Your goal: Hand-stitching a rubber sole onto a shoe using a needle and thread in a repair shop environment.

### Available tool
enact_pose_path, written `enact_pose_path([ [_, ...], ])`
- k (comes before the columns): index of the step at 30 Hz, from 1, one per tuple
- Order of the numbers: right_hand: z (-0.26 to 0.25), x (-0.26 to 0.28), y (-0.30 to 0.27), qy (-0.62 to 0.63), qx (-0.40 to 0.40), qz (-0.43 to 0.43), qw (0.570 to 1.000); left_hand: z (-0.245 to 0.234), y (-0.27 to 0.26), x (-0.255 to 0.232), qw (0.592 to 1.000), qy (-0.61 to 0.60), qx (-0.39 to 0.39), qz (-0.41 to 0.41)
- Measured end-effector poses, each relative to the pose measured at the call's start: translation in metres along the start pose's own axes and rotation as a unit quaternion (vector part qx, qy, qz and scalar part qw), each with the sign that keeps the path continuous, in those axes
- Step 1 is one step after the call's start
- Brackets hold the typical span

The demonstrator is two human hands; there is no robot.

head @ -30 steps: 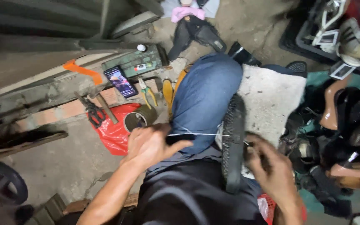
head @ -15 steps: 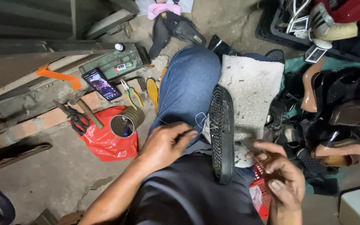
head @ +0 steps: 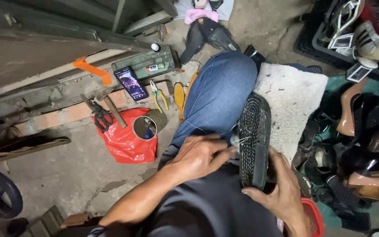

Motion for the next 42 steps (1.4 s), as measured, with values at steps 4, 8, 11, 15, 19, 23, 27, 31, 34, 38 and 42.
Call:
enact_pose_path([
  [4,-0.009,0.005,-0.003,-0.014,-0.028,-0.010,0.999,-0.005,0.010,-0.005,0.980,0.128,-0.149,0.019],
  [8,-0.013,-0.021,-0.012,0.029,-0.028,0.063,0.997,0.007,0.029,-0.017,0.970,0.169,-0.170,0.052],
  [11,-0.013,-0.035,-0.015,0.043,-0.018,0.089,0.995,0.025,0.040,-0.016,0.980,0.143,-0.125,0.060],
  [15,-0.017,-0.034,-0.016,-0.006,-0.021,0.070,0.997,0.010,0.031,-0.013,0.997,-0.065,-0.035,0.008],
  [19,-0.016,-0.024,-0.014,0.058,-0.014,0.054,0.997,-0.012,0.004,-0.001,0.958,-0.265,0.052,0.095],
  [23,-0.018,-0.019,-0.010,0.077,0.000,0.052,0.996,-0.043,-0.050,0.112,0.938,-0.328,-0.047,-0.101],
  [27,-0.049,-0.085,-0.029,0.154,-0.119,0.098,0.976,-0.102,-0.125,0.213,0.831,-0.424,-0.307,-0.190],
  [31,-0.106,-0.105,-0.035,0.143,-0.288,0.111,0.940,-0.134,-0.154,0.229,0.830,-0.180,-0.366,-0.381],
  [34,-0.111,-0.059,-0.025,-0.072,-0.283,0.056,0.955,-0.139,-0.118,0.171,0.871,0.275,-0.342,-0.222],
  [38,-0.079,-0.003,-0.005,-0.179,-0.232,-0.048,0.955,-0.097,-0.042,0.077,0.938,0.169,-0.296,-0.067],
  [42,-0.032,0.038,0.017,-0.201,-0.168,-0.174,0.949,-0.023,0.008,0.005,0.983,0.088,-0.150,0.053],
])
Point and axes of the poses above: each hand's wrist, its own y-axis towards the middle knuckle, its own z-axis out of the palm, x = y × z, the point moved 10 cm from there along y, towards the middle knuckle, and after that the axes turned 11 degrees about y, right-handed, at the moved point
